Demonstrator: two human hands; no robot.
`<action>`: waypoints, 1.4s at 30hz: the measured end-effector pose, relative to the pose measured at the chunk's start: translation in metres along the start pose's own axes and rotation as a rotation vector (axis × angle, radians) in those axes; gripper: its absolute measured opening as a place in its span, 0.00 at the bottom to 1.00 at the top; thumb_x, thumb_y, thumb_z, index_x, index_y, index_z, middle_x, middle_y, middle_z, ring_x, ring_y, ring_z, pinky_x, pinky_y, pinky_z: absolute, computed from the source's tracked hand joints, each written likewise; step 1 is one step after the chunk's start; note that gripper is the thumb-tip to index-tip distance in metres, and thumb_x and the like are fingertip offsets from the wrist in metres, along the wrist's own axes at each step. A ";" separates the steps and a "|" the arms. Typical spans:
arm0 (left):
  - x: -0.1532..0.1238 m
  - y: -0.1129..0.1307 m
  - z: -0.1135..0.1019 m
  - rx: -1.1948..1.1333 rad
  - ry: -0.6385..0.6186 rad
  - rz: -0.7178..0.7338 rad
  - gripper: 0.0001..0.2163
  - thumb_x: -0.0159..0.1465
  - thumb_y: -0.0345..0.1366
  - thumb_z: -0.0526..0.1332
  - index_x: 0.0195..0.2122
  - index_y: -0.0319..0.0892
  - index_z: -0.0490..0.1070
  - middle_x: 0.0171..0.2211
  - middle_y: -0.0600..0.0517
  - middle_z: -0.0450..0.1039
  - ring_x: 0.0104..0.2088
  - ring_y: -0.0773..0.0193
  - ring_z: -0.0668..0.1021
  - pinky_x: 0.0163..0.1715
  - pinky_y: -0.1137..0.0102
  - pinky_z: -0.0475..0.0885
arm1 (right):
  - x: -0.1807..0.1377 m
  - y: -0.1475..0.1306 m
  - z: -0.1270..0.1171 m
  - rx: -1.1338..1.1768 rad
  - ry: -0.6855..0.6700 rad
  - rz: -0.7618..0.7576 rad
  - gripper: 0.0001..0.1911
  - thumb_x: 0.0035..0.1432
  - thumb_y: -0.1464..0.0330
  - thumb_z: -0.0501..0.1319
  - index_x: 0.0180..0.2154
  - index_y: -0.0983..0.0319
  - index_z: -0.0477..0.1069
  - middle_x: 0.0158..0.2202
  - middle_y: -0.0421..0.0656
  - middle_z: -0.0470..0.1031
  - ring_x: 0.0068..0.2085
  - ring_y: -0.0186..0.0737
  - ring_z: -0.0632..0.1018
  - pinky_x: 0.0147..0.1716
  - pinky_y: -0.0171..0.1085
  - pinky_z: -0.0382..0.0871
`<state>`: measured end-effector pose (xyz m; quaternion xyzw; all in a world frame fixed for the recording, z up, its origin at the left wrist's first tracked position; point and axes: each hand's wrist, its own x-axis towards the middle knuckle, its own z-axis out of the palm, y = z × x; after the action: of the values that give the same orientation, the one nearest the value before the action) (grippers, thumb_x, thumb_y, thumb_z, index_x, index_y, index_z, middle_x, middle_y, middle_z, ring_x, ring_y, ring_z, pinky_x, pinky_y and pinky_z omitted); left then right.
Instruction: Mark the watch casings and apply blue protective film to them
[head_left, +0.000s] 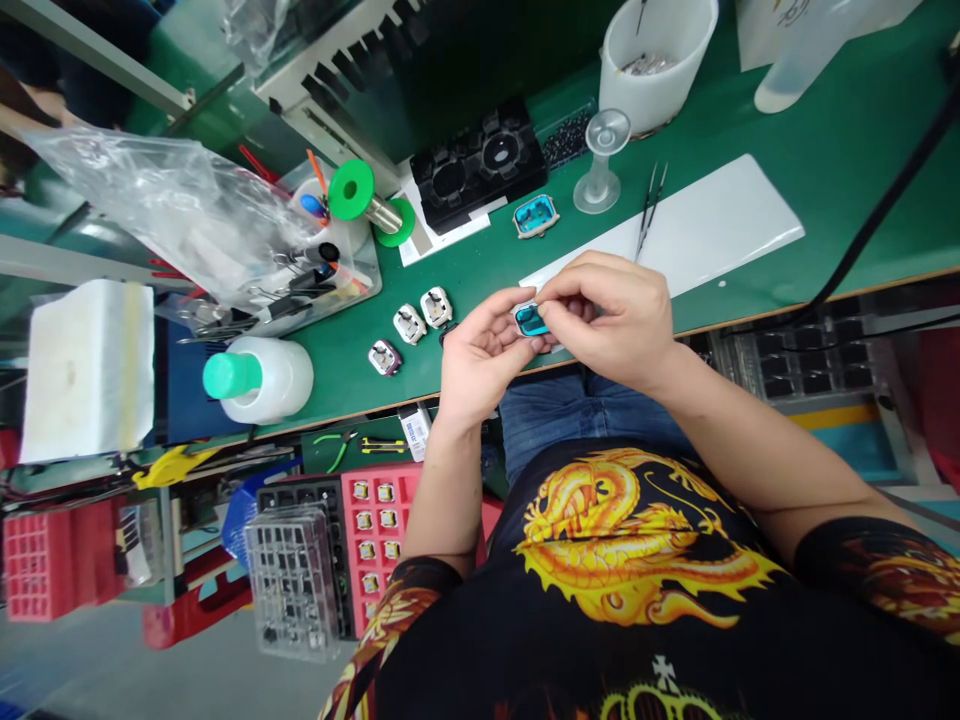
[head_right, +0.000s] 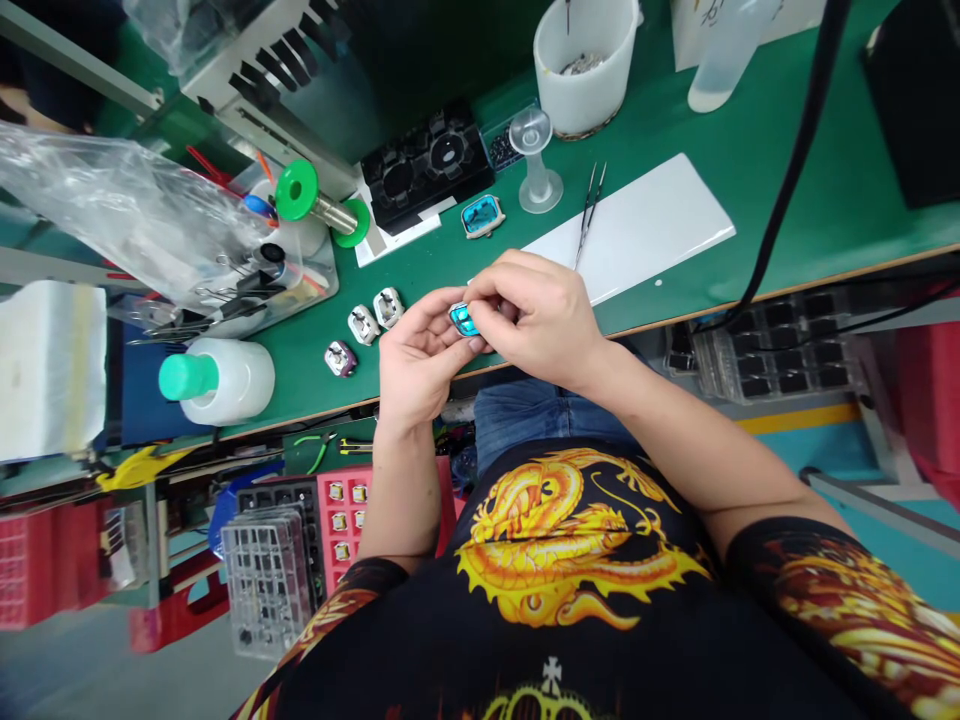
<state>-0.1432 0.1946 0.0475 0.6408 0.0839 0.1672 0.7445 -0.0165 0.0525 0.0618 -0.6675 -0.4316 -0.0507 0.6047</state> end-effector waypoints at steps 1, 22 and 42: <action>0.000 0.000 0.000 -0.001 -0.002 -0.001 0.22 0.66 0.41 0.78 0.60 0.49 0.80 0.46 0.51 0.84 0.42 0.62 0.87 0.48 0.65 0.88 | 0.000 0.000 0.000 -0.002 -0.002 0.003 0.07 0.63 0.75 0.64 0.35 0.60 0.80 0.33 0.39 0.79 0.31 0.35 0.74 0.34 0.38 0.69; 0.000 0.003 0.000 -0.010 0.007 -0.020 0.22 0.65 0.40 0.79 0.59 0.48 0.80 0.49 0.50 0.84 0.42 0.62 0.88 0.47 0.65 0.88 | 0.000 0.002 0.000 0.015 0.018 -0.063 0.07 0.65 0.75 0.64 0.35 0.61 0.81 0.32 0.39 0.79 0.30 0.33 0.74 0.32 0.36 0.69; 0.000 0.001 0.000 0.000 0.018 -0.033 0.23 0.64 0.41 0.79 0.59 0.47 0.80 0.48 0.50 0.84 0.42 0.62 0.87 0.48 0.65 0.88 | 0.000 0.001 0.001 -0.005 0.022 -0.066 0.08 0.67 0.73 0.63 0.35 0.60 0.81 0.33 0.40 0.80 0.30 0.35 0.74 0.34 0.37 0.71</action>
<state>-0.1435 0.1952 0.0489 0.6378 0.1011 0.1607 0.7464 -0.0165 0.0537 0.0607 -0.6537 -0.4465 -0.0789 0.6058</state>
